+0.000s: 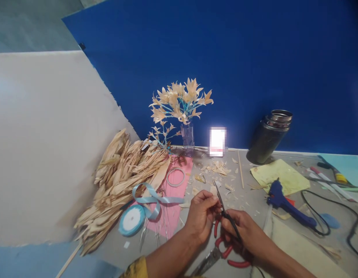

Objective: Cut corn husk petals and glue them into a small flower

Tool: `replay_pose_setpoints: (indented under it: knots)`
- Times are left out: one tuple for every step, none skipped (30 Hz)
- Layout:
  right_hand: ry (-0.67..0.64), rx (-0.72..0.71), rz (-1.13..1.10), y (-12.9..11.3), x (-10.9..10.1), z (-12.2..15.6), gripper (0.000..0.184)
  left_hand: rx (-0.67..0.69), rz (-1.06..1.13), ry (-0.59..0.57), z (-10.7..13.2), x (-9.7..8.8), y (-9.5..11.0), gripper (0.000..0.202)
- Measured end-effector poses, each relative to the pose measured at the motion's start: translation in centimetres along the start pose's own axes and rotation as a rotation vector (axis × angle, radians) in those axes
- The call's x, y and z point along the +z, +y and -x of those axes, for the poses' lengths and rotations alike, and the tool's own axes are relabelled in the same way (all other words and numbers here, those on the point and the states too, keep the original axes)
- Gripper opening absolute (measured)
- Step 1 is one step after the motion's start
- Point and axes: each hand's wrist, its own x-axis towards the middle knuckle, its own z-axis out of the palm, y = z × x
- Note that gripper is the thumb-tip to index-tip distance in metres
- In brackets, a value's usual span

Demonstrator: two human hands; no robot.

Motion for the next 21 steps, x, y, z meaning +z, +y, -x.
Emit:
replay_pose_setpoints:
  knots:
    - [0.004,0.005,0.007,0.0,0.0,0.0,0.054,0.004,-0.003,-0.001,0.0,0.0,0.0,0.028]
    - [0.010,0.009,0.012,0.0,0.0,0.0,0.053,0.005,-0.007,-0.002,0.0,0.1,0.0,0.028]
    - [0.010,0.010,0.016,0.0,0.0,0.0,0.053,0.004,-0.010,-0.001,0.1,0.1,0.0,0.028]
    - [0.014,0.007,0.017,0.0,0.0,0.0,0.052,0.003,-0.013,-0.001,0.1,0.1,0.0,0.028]
    - [0.015,0.003,0.017,-0.1,0.0,0.1,0.052,0.000,-0.015,-0.002,0.1,0.1,0.1,0.028]
    - [0.017,0.001,0.015,-0.1,0.0,0.1,0.051,-0.003,-0.016,-0.003,0.1,0.1,0.1,0.028]
    - [0.018,-0.001,0.019,-0.2,0.0,0.1,0.050,-0.006,-0.016,-0.005,0.1,0.1,0.2,0.029]
    - [0.019,0.001,0.026,-0.3,0.0,0.2,0.050,-0.006,-0.017,-0.008,0.1,0.1,0.2,0.029]
    - [0.020,0.006,0.034,-0.4,0.0,0.2,0.050,-0.004,-0.019,-0.011,0.0,0.1,0.3,0.029]
    - [0.024,0.010,0.039,-0.4,0.0,0.2,0.049,0.000,-0.021,-0.013,0.1,0.1,0.3,0.029]
    - [0.025,0.011,0.041,-0.4,0.0,0.2,0.048,0.003,-0.023,-0.014,0.1,0.1,0.4,0.028]
    - [0.028,0.005,0.037,-0.3,0.0,0.2,0.048,0.006,-0.026,-0.013,0.1,0.1,0.4,0.028]
    - [0.028,-0.004,0.027,-0.2,0.0,0.2,0.047,0.008,-0.029,-0.013,0.1,0.2,0.5,0.028]
    - [0.030,-0.013,0.013,-0.1,0.0,0.1,0.046,0.010,-0.032,-0.014,0.2,0.2,0.5,0.027]
    - [0.031,-0.019,0.001,0.0,0.0,0.1,0.046,0.014,-0.036,-0.016,0.2,0.2,0.5,0.027]
    - [0.031,-0.019,-0.010,0.1,0.0,0.1,0.046,0.018,-0.042,-0.019,0.3,0.2,0.6,0.027]
    - [0.028,-0.012,-0.019,0.1,0.0,0.0,0.047,0.023,-0.050,-0.022,0.3,0.3,0.6,0.026]
    - [0.024,-0.003,-0.030,0.1,0.0,0.0,0.049,0.023,-0.061,-0.026,0.3,0.2,0.7,0.026]
    - [0.012,0.008,-0.036,0.0,-0.1,0.0,0.050,0.019,-0.075,-0.031,0.3,0.2,0.8,0.025]
    - [-0.002,0.016,-0.042,-0.2,-0.3,0.1,0.053,0.012,-0.091,-0.037,0.3,0.1,0.9,0.025]
    - [-0.018,0.017,-0.048,-0.4,-0.4,0.2,0.055,0.001,-0.108,-0.045,0.2,0.0,1.0,0.024]
